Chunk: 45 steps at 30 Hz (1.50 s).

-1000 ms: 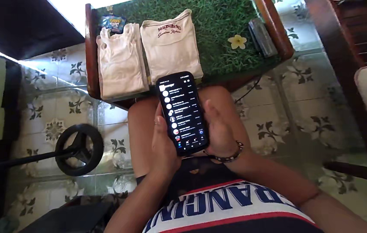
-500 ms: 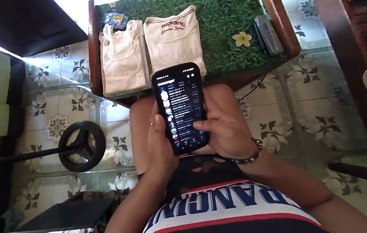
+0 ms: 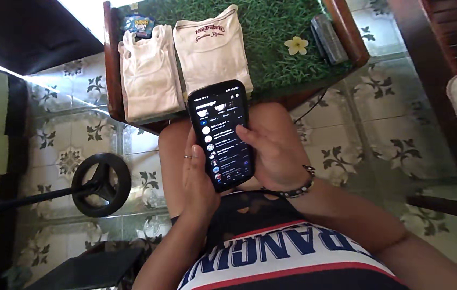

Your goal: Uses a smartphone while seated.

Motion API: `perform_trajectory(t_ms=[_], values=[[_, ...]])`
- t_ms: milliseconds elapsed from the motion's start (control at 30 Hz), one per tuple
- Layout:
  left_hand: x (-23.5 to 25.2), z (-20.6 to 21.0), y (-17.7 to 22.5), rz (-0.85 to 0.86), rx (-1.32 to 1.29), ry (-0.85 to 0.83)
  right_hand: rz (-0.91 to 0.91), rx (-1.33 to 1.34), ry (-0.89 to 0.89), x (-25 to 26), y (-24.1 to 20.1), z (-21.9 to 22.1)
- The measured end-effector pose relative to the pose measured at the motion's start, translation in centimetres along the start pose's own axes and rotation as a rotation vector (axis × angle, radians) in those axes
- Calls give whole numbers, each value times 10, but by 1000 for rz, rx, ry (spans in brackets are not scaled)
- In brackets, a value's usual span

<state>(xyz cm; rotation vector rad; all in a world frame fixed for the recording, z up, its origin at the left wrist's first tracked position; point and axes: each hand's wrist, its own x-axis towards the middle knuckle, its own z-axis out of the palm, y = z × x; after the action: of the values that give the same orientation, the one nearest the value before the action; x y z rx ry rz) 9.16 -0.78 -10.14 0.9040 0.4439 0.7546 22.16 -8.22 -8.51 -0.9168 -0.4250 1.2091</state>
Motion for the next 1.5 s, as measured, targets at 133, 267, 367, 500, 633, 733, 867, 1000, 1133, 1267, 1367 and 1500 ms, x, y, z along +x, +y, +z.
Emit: perform_trajectory(t_ms=[133,267,367,500,633,733,867,1000,1133,1267,1367,1500], values=[[3,-2,5,-38,37,65,8,-3,-192,-1,2,-10],[7,-3,10,-36,79,99,127,-22,-323,-4,2,-19],[7,-9,9,9,87,21,125,34,-382,-4,2,-22],[8,-20,11,60,94,-187,104,73,-375,-1,2,-25],[5,-13,14,92,447,-128,85,27,-375,-2,2,-22],[6,-9,10,179,693,-96,56,-36,-378,-3,2,-21],[6,-16,12,114,451,-204,100,77,-418,-3,2,-26],[11,-28,18,-4,245,-332,99,141,-409,-2,5,-30],[10,-20,22,10,457,-272,75,97,-380,-4,6,-26],[9,-14,17,105,747,-169,28,-4,-385,-4,7,-24],[9,-16,17,104,702,-199,23,34,-398,-4,7,-26],[11,-26,20,3,399,-307,61,91,-413,-1,6,-28]])
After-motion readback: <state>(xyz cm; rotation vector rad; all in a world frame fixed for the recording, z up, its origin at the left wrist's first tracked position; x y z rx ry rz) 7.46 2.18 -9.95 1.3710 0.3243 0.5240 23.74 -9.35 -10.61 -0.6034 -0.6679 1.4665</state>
